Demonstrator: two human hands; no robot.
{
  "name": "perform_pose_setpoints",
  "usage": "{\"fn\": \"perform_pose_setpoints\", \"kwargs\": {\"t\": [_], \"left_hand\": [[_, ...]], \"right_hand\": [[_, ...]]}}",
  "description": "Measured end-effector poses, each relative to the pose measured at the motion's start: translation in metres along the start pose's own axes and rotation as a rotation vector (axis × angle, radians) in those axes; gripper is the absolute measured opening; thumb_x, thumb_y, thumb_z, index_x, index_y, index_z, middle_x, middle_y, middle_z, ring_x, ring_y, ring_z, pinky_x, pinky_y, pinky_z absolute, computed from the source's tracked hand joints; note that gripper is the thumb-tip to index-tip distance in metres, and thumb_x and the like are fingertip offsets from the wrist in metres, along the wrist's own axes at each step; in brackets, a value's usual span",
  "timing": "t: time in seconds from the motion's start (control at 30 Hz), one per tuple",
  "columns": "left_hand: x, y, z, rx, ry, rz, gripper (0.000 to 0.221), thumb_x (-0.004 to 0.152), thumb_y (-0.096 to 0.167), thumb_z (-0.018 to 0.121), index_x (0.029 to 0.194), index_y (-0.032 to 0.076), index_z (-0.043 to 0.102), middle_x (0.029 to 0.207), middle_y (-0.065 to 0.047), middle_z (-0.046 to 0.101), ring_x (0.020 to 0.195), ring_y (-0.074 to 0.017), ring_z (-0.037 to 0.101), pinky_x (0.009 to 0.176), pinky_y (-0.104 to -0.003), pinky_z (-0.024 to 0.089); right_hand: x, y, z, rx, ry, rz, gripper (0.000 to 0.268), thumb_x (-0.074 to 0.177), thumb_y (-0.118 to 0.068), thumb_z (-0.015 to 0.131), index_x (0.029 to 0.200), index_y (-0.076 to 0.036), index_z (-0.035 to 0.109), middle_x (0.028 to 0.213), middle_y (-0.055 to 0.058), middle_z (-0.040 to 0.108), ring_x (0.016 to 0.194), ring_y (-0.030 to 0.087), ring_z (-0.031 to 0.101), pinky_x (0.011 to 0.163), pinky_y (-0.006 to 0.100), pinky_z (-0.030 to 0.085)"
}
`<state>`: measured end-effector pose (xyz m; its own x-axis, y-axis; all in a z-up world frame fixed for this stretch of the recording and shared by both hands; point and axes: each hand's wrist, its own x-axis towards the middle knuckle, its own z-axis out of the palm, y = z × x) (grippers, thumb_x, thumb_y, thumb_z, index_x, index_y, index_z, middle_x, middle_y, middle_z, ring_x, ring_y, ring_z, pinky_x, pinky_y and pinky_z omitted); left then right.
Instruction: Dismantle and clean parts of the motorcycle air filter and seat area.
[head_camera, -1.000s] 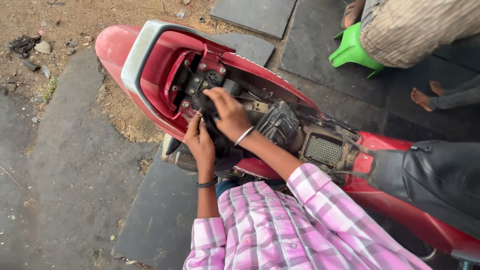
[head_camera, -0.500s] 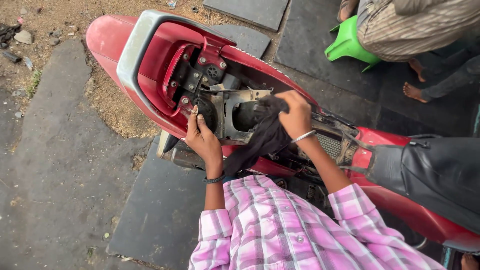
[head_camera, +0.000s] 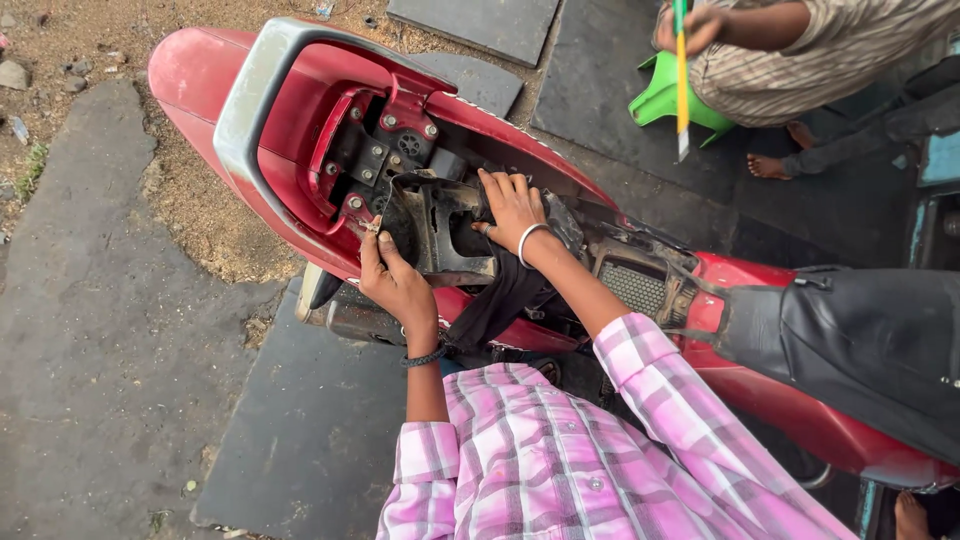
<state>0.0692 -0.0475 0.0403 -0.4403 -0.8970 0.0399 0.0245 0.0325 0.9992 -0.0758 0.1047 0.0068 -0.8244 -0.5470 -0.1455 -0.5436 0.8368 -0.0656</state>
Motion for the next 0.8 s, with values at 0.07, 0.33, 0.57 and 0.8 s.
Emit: {"fn": "perform_pose_setpoints", "kwargs": {"t": [0.07,0.33,0.57,0.8], "left_hand": [[-0.002,-0.003,-0.002,0.013,0.013,-0.085,0.027,0.107,0.01,0.059,0.125,-0.008,0.069,0.1,-0.017,0.072,0.088,-0.0179,0.06,0.081,-0.032,0.05],[0.0,0.022,-0.036,-0.046,0.107,0.114,0.026,0.108,0.005,0.056,0.125,-0.011,0.066,0.117,-0.016,0.074,0.104,-0.0192,0.069,0.096,-0.033,0.055],[0.047,0.064,-0.083,0.017,0.228,0.253,0.023,0.108,0.002,0.057,0.125,-0.01,0.068,0.114,-0.017,0.074,0.101,-0.0207,0.07,0.094,-0.035,0.058],[0.027,0.025,-0.041,0.03,0.051,0.251,0.026,0.108,0.003,0.056,0.129,-0.01,0.065,0.122,-0.02,0.073,0.108,-0.0245,0.071,0.099,-0.036,0.053]], "right_hand": [[0.002,-0.001,-0.01,0.004,-0.035,0.032,0.103,0.073,-0.046,0.088,0.154,-0.015,0.033,0.146,0.005,0.045,0.13,0.034,0.042,0.097,0.049,0.038],[-0.008,0.024,0.005,0.022,0.068,-0.163,0.089,0.07,-0.008,0.08,0.15,-0.031,0.049,0.149,-0.003,0.052,0.13,0.029,0.051,0.101,0.045,0.047],[0.002,0.008,-0.012,0.445,0.169,0.105,0.065,0.088,-0.012,0.078,0.148,-0.027,0.057,0.147,0.001,0.057,0.129,0.032,0.06,0.109,0.042,0.051],[-0.003,-0.047,-0.045,0.619,0.521,-0.311,0.076,0.077,-0.01,0.086,0.143,-0.004,0.047,0.142,0.013,0.051,0.132,0.039,0.051,0.111,0.048,0.043]]}}
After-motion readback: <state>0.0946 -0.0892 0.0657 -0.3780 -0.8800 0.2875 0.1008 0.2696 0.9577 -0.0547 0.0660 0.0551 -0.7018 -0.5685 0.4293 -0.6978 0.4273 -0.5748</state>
